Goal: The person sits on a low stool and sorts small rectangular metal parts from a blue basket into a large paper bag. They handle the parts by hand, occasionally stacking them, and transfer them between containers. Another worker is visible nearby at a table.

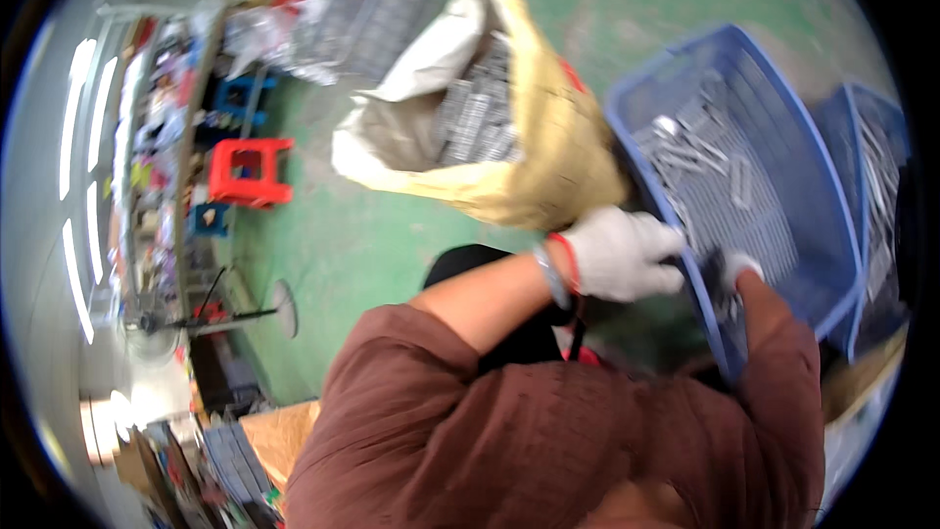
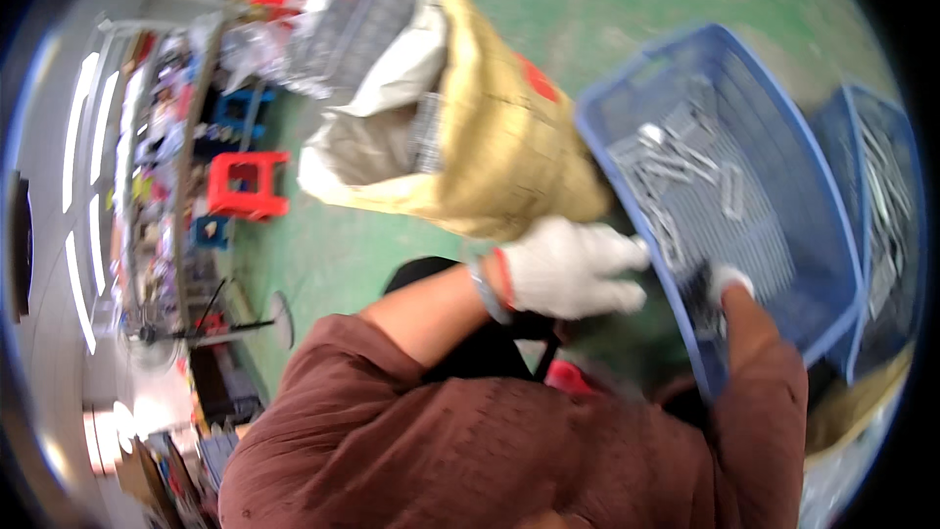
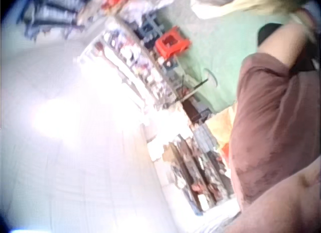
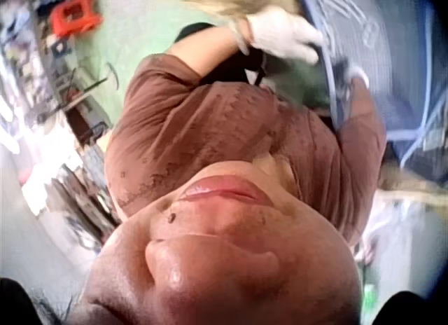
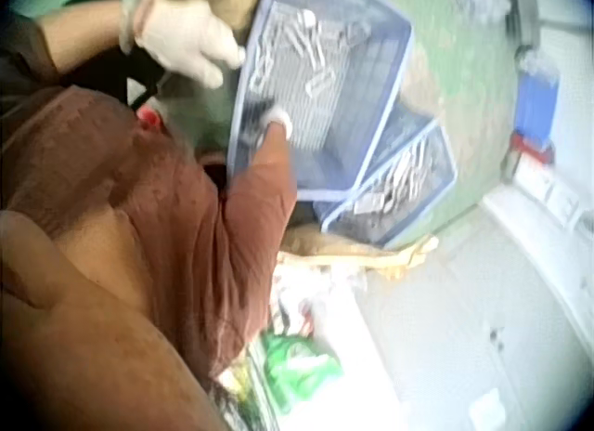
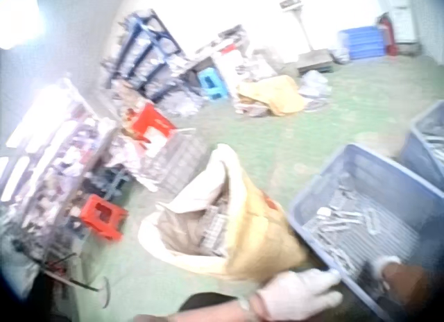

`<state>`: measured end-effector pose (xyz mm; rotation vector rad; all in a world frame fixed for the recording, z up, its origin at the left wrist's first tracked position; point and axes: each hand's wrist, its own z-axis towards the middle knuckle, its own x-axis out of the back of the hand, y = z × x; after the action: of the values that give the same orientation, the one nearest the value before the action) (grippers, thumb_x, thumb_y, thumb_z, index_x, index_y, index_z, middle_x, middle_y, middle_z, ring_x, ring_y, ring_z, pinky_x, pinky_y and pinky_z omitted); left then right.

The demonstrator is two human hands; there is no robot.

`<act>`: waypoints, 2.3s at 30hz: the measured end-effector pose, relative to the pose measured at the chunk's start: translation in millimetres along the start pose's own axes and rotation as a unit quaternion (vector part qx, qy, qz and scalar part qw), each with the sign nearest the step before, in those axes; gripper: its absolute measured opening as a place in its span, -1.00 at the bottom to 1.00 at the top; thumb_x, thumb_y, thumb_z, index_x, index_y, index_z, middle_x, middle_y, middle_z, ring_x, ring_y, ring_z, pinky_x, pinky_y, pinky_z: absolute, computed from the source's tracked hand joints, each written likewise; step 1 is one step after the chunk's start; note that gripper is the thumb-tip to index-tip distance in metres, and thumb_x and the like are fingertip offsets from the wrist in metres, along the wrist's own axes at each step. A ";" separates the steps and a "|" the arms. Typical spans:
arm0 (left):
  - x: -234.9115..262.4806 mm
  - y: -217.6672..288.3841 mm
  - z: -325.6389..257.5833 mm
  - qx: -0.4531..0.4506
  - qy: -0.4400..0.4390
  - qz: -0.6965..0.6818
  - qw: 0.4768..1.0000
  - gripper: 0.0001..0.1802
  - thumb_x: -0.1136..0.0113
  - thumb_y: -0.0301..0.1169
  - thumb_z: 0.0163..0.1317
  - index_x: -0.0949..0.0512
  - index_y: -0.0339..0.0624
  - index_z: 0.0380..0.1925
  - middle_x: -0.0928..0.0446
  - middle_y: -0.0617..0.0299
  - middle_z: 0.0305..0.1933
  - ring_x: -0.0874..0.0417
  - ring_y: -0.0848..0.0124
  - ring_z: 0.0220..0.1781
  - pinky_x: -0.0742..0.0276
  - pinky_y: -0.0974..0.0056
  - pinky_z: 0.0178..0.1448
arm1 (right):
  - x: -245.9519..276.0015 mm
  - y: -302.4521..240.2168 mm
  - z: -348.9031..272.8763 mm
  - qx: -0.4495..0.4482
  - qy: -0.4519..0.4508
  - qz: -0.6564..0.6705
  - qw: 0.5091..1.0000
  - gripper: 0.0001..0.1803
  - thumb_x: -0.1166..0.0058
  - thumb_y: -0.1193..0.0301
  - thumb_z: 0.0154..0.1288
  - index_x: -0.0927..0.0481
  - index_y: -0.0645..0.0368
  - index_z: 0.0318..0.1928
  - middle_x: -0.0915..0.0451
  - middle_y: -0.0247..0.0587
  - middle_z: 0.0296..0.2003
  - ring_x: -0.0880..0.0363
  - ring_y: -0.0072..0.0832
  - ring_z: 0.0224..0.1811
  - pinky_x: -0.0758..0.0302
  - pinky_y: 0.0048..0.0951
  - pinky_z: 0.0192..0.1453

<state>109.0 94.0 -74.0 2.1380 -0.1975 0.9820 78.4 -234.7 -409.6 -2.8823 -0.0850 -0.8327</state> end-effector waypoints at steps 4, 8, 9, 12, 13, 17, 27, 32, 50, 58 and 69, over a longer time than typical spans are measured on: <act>-3.7 -2.9 -2.4 0.022 0.012 -0.038 0.999 -0.41 -0.17 0.08 0.32 -0.53 -0.08 0.17 -0.63 -0.01 0.10 -0.68 0.13 0.09 -0.55 0.15 0.20 | 50.0 2.3 -52.4 -0.067 0.060 0.263 0.961 -0.42 -0.49 0.43 -0.19 -0.67 0.28 -0.03 -0.74 0.05 -0.12 -0.72 -0.23 -0.04 -0.63 -0.13 -0.01; 6.3 12.9 2.5 0.054 -0.035 0.022 0.998 -0.54 -0.11 0.11 0.27 -0.62 0.03 -0.09 -0.70 0.15 -0.09 -0.69 0.16 0.04 -0.56 0.14 0.08 | 94.4 0.4 -112.8 -0.055 0.186 0.576 0.794 -0.30 -0.34 0.67 0.00 -0.43 0.05 0.20 -0.63 -0.04 -0.09 -0.69 -0.11 -0.21 -0.68 0.07 -0.41; 2.4 11.6 -0.9 0.046 -0.004 0.004 0.999 -0.47 -0.10 0.14 0.28 -0.62 0.01 0.00 -0.69 0.14 -0.09 -0.69 0.17 0.02 -0.55 0.17 0.09 | 106.6 -2.1 -136.1 -0.014 0.222 0.620 0.752 -0.32 -0.30 0.70 0.04 -0.41 0.09 0.21 -0.61 -0.02 -0.07 -0.69 -0.10 -0.27 -0.69 0.03 -0.43; -12.7 -0.6 -0.6 0.050 0.103 -0.107 0.988 -0.31 -0.25 0.10 0.24 -0.51 -0.15 0.22 -0.66 0.09 -0.01 -0.68 0.27 0.03 -0.55 0.24 0.15 | 136.6 -18.2 -205.4 0.148 0.279 0.752 0.578 -0.52 -0.18 0.70 0.18 -0.35 0.25 0.10 -0.59 -0.01 -0.15 -0.70 -0.18 -0.35 -0.68 -0.12 -0.52; -6.6 8.5 0.4 0.068 0.093 -0.196 0.974 -0.18 -0.37 0.03 0.21 -0.42 -0.30 0.32 -0.63 0.06 0.08 -0.67 0.38 0.07 -0.58 0.30 0.17 | 145.2 -25.8 -235.9 0.186 0.293 0.740 0.576 -0.56 -0.19 0.65 0.21 -0.39 0.21 0.08 -0.63 -0.06 -0.15 -0.72 -0.24 -0.30 -0.73 -0.15 -0.44; -1.0 41.1 -0.7 -0.018 0.107 -0.472 0.875 -0.01 -0.40 -0.07 0.22 -0.13 -0.33 0.48 -0.41 -0.07 0.28 -0.63 0.23 0.11 -0.66 0.17 0.12 | 161.4 -45.1 -305.3 0.341 0.342 0.724 0.493 -0.66 -0.25 0.60 0.19 -0.48 0.26 -0.03 -0.67 -0.05 -0.25 -0.73 -0.30 -0.39 -0.72 -0.18 -0.50; 2.7 133.1 -60.5 -0.106 0.138 -0.479 0.860 -0.36 -0.04 0.03 0.47 -0.32 -0.14 0.37 -0.57 0.06 -0.02 -0.70 0.32 -0.26 -0.69 0.27 -0.24 | 106.7 -113.4 -378.8 0.435 0.352 0.756 0.340 -0.47 -0.19 0.71 0.13 -0.37 0.18 0.11 -0.56 -0.11 -0.08 -0.65 -0.33 -0.18 -0.75 -0.21 -0.18; 7.6 158.0 -65.9 -0.006 0.124 -0.415 0.901 -0.46 0.07 0.04 0.51 -0.49 -0.13 0.22 -0.63 0.08 -0.36 -0.61 0.40 -0.60 -0.51 0.41 -0.59 | 83.4 -122.4 -372.5 0.408 0.392 0.759 0.323 -0.42 -0.26 0.69 0.12 -0.34 0.17 0.14 -0.54 -0.05 -0.06 -0.67 -0.25 -0.14 -0.75 -0.20 -0.30; 43.7 152.5 -14.4 -0.040 0.016 -0.614 0.788 -0.61 -0.17 -0.27 0.32 -0.57 -0.33 0.02 -0.50 0.20 -0.37 -0.39 0.51 -0.51 -0.27 0.49 -0.50 | 92.8 -113.2 -380.2 0.456 0.379 0.750 0.293 -0.33 -0.32 0.70 0.13 -0.21 0.31 0.18 -0.55 0.11 0.00 -0.71 -0.19 -0.14 -0.74 -0.20 -0.19; 70.9 144.8 -27.8 -0.022 -0.010 -0.602 0.798 -0.57 -0.09 -0.33 0.28 -0.53 -0.41 0.06 -0.49 0.23 -0.33 -0.34 0.57 -0.52 -0.24 0.55 -0.57 | 95.5 -125.3 -377.0 0.456 0.374 0.754 0.289 -0.30 -0.34 0.70 0.10 -0.21 0.25 0.18 -0.54 0.13 -0.03 -0.72 -0.18 -0.22 -0.74 -0.18 -0.16; 70.8 165.5 -53.7 -0.132 0.123 -0.454 0.873 -0.44 -0.13 -0.59 0.14 -0.45 -0.32 0.22 -0.57 0.19 -0.33 -0.51 0.49 -0.48 -0.47 0.39 -0.41 | 96.7 -108.7 -353.9 0.448 0.349 0.778 0.269 -0.38 -0.23 0.78 0.12 -0.26 0.34 0.17 -0.58 0.14 -0.04 -0.71 -0.11 -0.19 -0.76 -0.09 -0.19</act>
<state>56.7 27.4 93.6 1.5329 0.7081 0.5875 -36.3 -178.8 -48.8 -0.3412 1.4374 -0.7690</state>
